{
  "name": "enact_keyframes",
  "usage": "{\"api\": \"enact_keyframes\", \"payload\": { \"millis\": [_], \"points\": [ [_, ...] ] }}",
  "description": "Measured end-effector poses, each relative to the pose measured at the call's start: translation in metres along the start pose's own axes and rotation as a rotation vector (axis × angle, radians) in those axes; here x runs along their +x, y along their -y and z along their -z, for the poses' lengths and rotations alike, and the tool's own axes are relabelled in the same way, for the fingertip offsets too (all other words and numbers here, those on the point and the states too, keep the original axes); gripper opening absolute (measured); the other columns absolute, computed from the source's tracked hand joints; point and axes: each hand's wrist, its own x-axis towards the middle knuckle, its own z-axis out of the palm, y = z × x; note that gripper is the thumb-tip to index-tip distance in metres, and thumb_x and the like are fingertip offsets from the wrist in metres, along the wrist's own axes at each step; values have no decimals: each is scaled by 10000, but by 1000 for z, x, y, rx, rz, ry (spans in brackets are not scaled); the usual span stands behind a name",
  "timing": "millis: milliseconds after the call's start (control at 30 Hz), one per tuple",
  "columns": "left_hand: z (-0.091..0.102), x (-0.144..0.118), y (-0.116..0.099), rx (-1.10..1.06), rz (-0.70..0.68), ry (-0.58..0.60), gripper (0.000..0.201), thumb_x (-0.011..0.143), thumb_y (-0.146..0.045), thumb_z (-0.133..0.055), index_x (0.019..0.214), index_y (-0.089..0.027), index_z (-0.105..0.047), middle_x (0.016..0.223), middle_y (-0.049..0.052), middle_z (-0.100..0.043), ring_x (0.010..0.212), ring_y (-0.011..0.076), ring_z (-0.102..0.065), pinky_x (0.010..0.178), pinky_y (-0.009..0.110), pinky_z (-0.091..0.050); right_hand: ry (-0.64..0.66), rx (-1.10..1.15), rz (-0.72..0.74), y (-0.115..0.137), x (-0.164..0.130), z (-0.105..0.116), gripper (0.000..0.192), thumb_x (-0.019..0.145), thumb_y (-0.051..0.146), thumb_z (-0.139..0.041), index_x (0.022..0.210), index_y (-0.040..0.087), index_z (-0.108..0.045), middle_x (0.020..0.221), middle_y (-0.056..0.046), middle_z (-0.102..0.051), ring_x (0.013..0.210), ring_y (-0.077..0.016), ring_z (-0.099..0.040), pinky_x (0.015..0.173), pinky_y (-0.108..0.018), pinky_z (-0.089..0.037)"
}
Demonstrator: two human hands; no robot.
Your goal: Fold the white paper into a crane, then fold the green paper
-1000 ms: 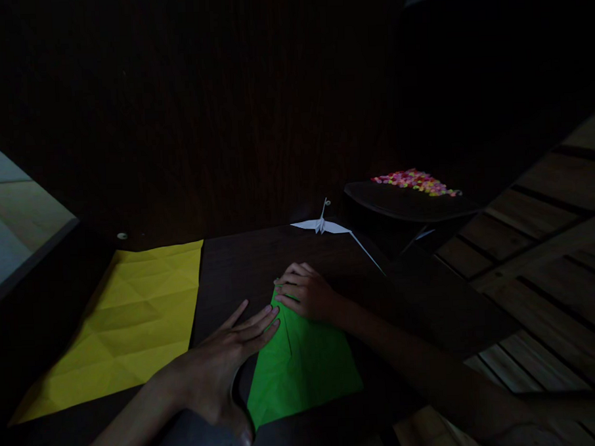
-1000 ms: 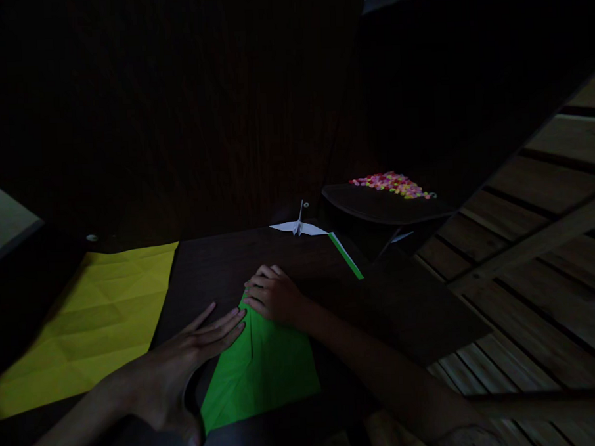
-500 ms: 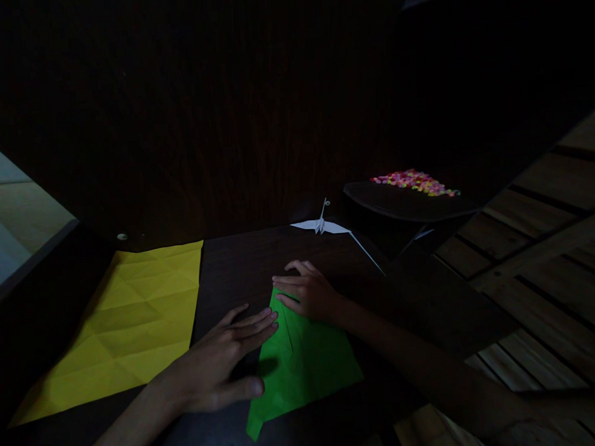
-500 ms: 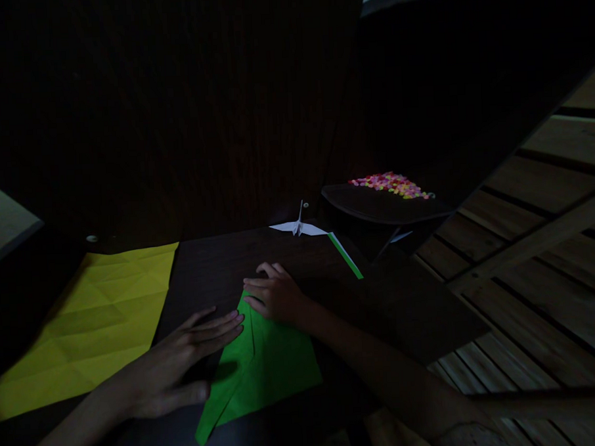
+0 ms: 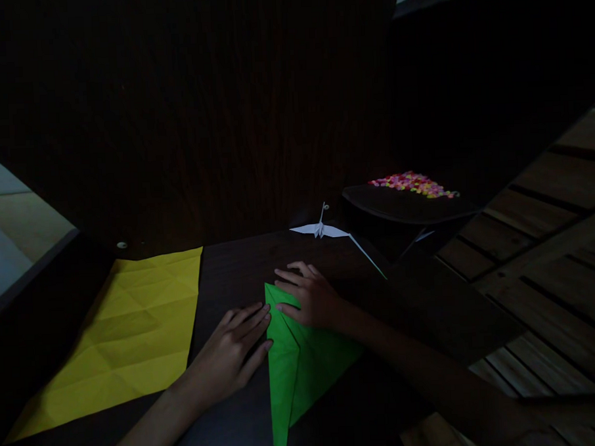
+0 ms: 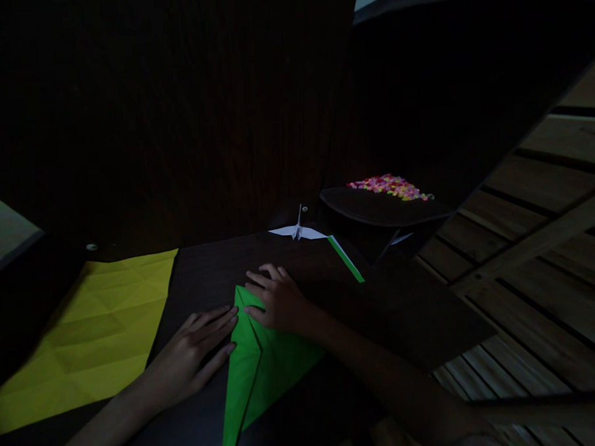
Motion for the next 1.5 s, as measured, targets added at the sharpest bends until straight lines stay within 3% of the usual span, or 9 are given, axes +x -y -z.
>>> {"api": "enact_keyframes", "payload": {
  "millis": [200,433,633,733,967,1167,1300,1500],
  "points": [
    [2,0,-4,2,60,-14,374,970,-225,-463,1328,-206,-570,1261,97,-662,1079,274,-586,899,460,-511,1,-14,-62,8,2,3,438,801,554,-680,1016,176,-732,1266,-129,-639,1149,-342,-481,885,-506,-430],
    [-4,-1,-2,21,27,-58,313,959,-182,-480,1239,-179,-621,1183,102,-681,986,266,-556,841,453,-521,74,17,-78,12,0,0,473,781,476,-734,1152,186,-693,1327,-132,-593,1170,-341,-458,909,-514,-450],
    [-1,0,-7,5,22,-64,274,945,-151,-475,1155,-182,-649,938,93,-668,892,250,-567,799,428,-512,75,62,-25,15,2,2,190,836,320,-716,1004,249,-770,1331,-86,-605,1179,-310,-473,917,-487,-466],
    [-2,-1,-9,-9,14,-66,257,944,-154,-470,1120,-167,-657,892,90,-636,859,242,-568,788,424,-516,73,116,-14,17,3,2,177,867,309,-681,996,229,-772,1293,-94,-635,1161,-296,-502,915,-471,-476],
    [-1,0,-9,-66,-22,-76,246,954,-156,-456,1079,-161,-667,906,84,-626,883,217,-602,821,385,-553,107,234,14,10,2,2,344,883,314,-664,1198,176,-669,1309,-94,-623,1183,-263,-515,989,-424,-438],
    [-3,-4,-11,-43,-67,-35,290,955,-169,-458,1178,-163,-644,1037,112,-642,952,224,-632,836,384,-586,136,141,-47,9,3,1,160,942,220,-566,980,197,-719,1157,-69,-672,1048,-220,-550,910,-393,-415],
    [-4,-4,-12,-22,-94,-34,312,942,-161,-486,1219,-157,-628,1214,136,-625,1120,259,-604,938,420,-561,152,92,-53,11,6,2,145,928,213,-584,1025,193,-690,1064,-64,-647,972,-211,-527,841,-364,-385],
    [0,0,-13,-42,-128,-22,342,942,-154,-495,1265,-174,-606,1122,109,-674,1086,237,-629,943,405,-562,182,45,-29,10,6,4,170,917,214,-593,1073,184,-655,1043,-80,-589,942,-220,-488,811,-365,-348]
  ]
}}
